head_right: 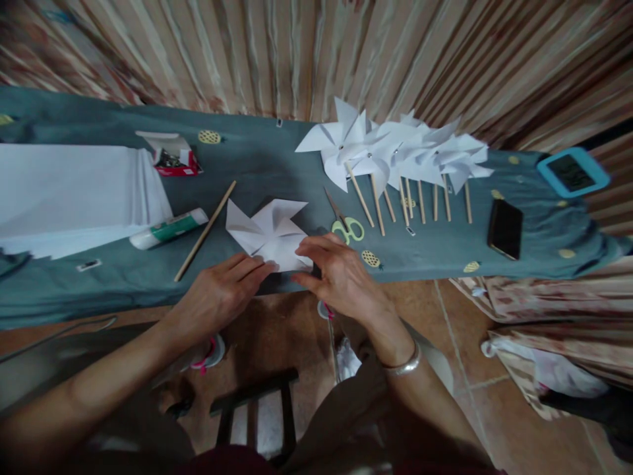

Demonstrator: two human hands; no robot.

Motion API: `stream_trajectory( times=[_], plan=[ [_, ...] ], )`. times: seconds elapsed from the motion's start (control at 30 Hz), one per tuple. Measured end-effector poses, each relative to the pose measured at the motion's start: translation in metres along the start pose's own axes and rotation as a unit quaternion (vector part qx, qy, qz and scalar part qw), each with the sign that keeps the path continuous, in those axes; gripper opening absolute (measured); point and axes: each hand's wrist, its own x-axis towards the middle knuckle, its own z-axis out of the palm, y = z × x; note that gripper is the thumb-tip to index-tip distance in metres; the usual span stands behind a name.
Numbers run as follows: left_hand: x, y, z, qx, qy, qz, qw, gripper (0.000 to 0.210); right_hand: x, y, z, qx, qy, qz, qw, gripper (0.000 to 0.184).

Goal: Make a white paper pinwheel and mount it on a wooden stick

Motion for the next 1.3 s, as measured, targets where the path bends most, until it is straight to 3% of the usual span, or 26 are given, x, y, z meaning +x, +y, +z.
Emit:
stream_trajectory(
  times=[0.27, 0.43, 0.57, 0.77, 0.93, 1.3],
  plan=[
    [-0.001, 0.001, -0.001, -0.002, -0.01, -0.009, 1.0, 0.024, 0.002, 0.001, 0.004, 0.018, 0.001, 0.0, 1.0, 0.017],
    [-0.002, 0.001, 0.002, -0.001, -0.006, 0.002, 1.0, 0.03, 0.008, -0.005, 0.009, 0.054, 0.051, 0.033, 0.997, 0.011],
    [-0.003, 0.002, 0.007, -0.008, 0.014, 0.006, 1.0, 0.03, 0.014, -0.009, 0.016, 0.048, 0.075, 0.042, 0.995, 0.01],
    [-0.01, 0.0, 0.01, -0.062, 0.045, -0.015, 0.997, 0.045, 0.022, -0.008, 0.024, 0.019, 0.095, 0.062, 0.993, 0.005],
    [-0.014, -0.003, 0.015, -0.066, 0.079, 0.023, 0.994, 0.033, 0.026, -0.01, 0.03, -0.009, 0.086, 0.063, 0.994, 0.006],
    [-0.016, -0.008, 0.025, -0.134, 0.09, -0.014, 0.987, 0.032, 0.027, -0.015, 0.036, -0.038, 0.075, 0.056, 0.995, 0.01]
  ],
)
